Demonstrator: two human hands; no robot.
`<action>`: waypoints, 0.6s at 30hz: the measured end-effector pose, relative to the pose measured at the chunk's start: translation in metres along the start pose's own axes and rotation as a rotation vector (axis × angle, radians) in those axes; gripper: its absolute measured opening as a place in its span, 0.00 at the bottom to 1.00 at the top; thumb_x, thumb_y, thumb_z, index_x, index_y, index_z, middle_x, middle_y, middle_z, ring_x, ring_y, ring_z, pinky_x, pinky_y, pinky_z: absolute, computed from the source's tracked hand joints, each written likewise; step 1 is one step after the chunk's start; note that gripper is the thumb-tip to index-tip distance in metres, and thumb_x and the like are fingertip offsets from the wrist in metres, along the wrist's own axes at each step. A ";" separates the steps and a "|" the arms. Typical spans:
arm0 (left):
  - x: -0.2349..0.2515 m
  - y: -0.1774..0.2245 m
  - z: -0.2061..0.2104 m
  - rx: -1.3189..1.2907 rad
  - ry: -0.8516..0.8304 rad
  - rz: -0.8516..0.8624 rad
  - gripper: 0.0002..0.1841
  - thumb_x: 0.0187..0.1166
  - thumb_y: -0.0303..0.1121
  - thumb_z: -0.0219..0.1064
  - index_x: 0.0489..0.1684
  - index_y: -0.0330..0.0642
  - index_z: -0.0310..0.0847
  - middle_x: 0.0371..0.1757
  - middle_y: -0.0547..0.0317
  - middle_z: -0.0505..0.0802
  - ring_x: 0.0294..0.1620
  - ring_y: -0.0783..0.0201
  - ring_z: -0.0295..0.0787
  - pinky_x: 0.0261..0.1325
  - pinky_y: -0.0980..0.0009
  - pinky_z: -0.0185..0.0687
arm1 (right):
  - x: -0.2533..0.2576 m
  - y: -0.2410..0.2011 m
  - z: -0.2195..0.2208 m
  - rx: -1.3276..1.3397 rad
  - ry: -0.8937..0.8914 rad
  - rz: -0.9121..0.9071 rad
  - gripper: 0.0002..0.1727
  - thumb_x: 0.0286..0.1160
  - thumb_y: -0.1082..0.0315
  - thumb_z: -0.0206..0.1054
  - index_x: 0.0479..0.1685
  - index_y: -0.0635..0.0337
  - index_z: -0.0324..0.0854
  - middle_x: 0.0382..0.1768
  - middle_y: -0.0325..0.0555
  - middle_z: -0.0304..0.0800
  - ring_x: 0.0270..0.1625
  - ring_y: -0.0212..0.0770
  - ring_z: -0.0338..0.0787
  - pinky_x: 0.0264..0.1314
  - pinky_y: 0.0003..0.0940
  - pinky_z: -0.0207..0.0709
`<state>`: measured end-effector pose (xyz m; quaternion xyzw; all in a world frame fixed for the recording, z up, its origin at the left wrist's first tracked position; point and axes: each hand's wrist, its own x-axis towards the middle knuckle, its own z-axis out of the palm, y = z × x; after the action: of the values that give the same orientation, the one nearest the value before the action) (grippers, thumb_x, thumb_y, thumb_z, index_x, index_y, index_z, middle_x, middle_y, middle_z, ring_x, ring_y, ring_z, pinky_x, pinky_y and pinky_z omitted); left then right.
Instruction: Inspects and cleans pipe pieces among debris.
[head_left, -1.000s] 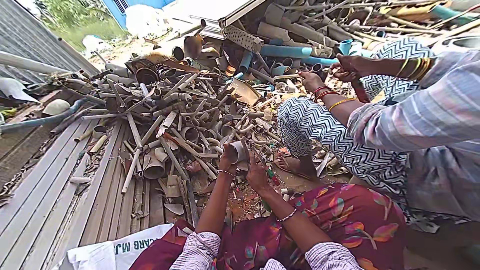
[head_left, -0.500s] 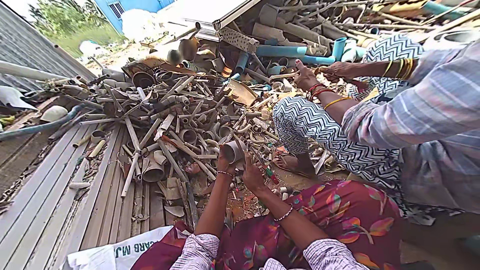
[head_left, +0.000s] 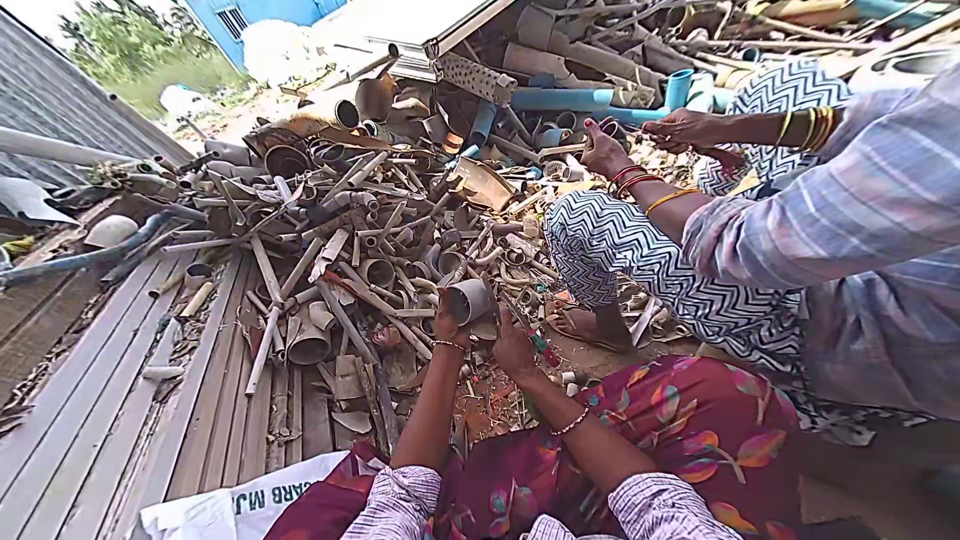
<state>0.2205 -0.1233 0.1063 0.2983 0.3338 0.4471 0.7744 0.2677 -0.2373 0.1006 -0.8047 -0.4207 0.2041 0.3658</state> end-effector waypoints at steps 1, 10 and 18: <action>0.001 0.001 -0.001 0.003 -0.013 -0.001 0.27 0.94 0.55 0.41 0.75 0.45 0.69 0.61 0.46 0.86 0.61 0.50 0.85 0.60 0.48 0.84 | -0.001 -0.001 0.002 0.001 0.031 -0.026 0.33 0.84 0.77 0.50 0.91 0.68 0.55 0.50 0.69 0.92 0.55 0.68 0.93 0.62 0.59 0.80; 0.012 0.018 -0.023 0.309 -0.192 0.137 0.18 0.95 0.33 0.42 0.71 0.34 0.71 0.49 0.53 0.89 0.44 0.67 0.88 0.52 0.69 0.86 | -0.007 -0.007 0.002 -0.014 0.050 -0.133 0.32 0.80 0.78 0.52 0.88 0.71 0.60 0.41 0.70 0.93 0.49 0.70 0.94 0.56 0.59 0.82; 0.014 0.025 -0.032 0.416 -0.218 0.153 0.18 0.92 0.31 0.49 0.73 0.31 0.72 0.52 0.50 0.89 0.45 0.66 0.87 0.52 0.69 0.85 | -0.002 -0.007 -0.004 -0.074 -0.123 -0.034 0.33 0.88 0.73 0.49 0.94 0.62 0.50 0.49 0.68 0.92 0.56 0.67 0.92 0.64 0.58 0.79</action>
<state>0.1888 -0.0951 0.1024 0.5221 0.3098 0.3913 0.6916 0.2655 -0.2380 0.1083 -0.7963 -0.4633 0.2311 0.3127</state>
